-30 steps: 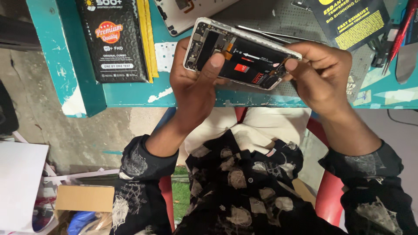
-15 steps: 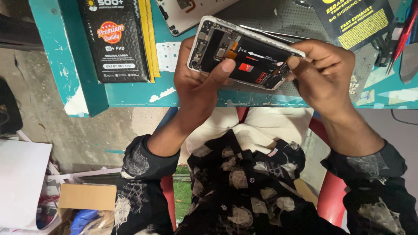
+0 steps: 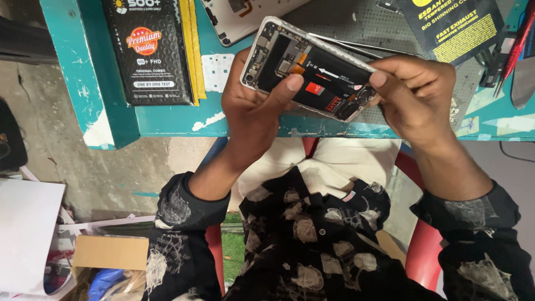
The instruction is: The person disassembles a smartphone, removes the old battery, and installs a new battery. They connect the battery connector and adjust internal components using tweezers. The phone remains open at the end.
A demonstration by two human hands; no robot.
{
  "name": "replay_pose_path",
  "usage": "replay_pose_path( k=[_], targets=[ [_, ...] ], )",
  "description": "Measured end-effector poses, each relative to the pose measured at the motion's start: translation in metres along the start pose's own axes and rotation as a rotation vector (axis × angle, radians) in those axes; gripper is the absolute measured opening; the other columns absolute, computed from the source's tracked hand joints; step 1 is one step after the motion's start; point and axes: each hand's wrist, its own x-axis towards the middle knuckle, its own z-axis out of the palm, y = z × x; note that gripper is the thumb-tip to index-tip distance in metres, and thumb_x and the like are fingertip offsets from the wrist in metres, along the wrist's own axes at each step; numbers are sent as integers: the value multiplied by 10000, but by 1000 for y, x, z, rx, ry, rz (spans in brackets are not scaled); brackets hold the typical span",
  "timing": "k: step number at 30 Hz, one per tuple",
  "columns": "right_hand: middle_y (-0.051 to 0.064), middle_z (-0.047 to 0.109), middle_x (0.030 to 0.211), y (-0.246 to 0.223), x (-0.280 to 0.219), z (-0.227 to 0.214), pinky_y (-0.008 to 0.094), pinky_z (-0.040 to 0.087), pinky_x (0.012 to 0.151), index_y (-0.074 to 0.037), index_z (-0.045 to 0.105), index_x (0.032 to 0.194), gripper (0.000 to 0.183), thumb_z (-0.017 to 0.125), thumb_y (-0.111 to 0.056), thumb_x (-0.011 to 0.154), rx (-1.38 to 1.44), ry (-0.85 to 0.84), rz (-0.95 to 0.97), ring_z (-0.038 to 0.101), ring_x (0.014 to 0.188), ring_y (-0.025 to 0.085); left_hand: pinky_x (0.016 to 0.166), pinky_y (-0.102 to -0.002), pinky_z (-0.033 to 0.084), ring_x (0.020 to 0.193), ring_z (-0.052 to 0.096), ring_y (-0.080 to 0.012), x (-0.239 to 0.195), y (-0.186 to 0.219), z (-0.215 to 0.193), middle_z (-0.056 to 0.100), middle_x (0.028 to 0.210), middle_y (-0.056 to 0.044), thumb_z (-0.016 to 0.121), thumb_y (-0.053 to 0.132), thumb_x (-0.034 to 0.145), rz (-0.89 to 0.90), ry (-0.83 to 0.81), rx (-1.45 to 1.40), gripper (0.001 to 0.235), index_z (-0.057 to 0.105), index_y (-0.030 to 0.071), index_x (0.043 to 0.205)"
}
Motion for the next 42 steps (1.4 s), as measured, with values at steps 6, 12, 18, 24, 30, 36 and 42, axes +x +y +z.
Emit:
replay_pose_path(
  k=[6,12,18,24,30,36,42],
  targets=[
    [134,714,872,2,0,-1,195,470,620,135,693,1057,115,625,55,1106,-26,-9,-23,615,678,93,799,-270,653,963,732,-124,-3,2,1,709,1130,-117,729,62,1052,5,-59,46,430,477,-26,1389],
    [113,715,842,1,1,-1,195,456,595,114,696,978,155,635,42,1100,-31,-37,-26,604,657,74,857,-262,643,989,725,-114,-5,3,-1,713,1137,-123,732,81,1065,31,-113,110,387,492,-35,1346],
    [107,697,799,-3,-1,-2,185,437,582,115,690,917,183,652,54,1086,-153,-36,14,583,643,65,925,-273,633,1049,725,-123,-7,2,-2,726,1144,-123,733,68,1064,21,-195,75,396,496,-9,1372],
    [104,712,799,-2,-1,-5,193,478,588,105,704,921,161,668,18,1052,-91,-80,44,624,650,69,984,-267,605,1107,685,-101,-8,3,-1,690,1195,-89,736,36,1063,-23,-256,36,413,494,16,1397],
    [71,659,666,-1,-2,-11,192,382,485,66,692,832,196,698,-5,1015,-211,-115,29,546,533,49,996,-265,608,1123,682,-102,-9,7,-3,685,1209,-87,747,37,1062,-70,-342,63,380,504,0,1352],
    [34,592,580,0,-1,-12,206,294,451,44,664,782,234,699,-24,1003,-223,-143,27,461,478,28,1007,-263,611,1137,679,-95,-7,10,-3,684,1226,-78,771,38,1040,-80,-400,112,412,512,6,1359],
    [38,601,595,0,-3,-14,219,314,456,49,643,751,276,679,-24,1015,-247,-170,30,470,487,42,860,-243,626,993,706,-91,-5,10,-5,711,1156,-98,786,8,1014,-144,-434,99,480,523,3,1415]
  ],
)
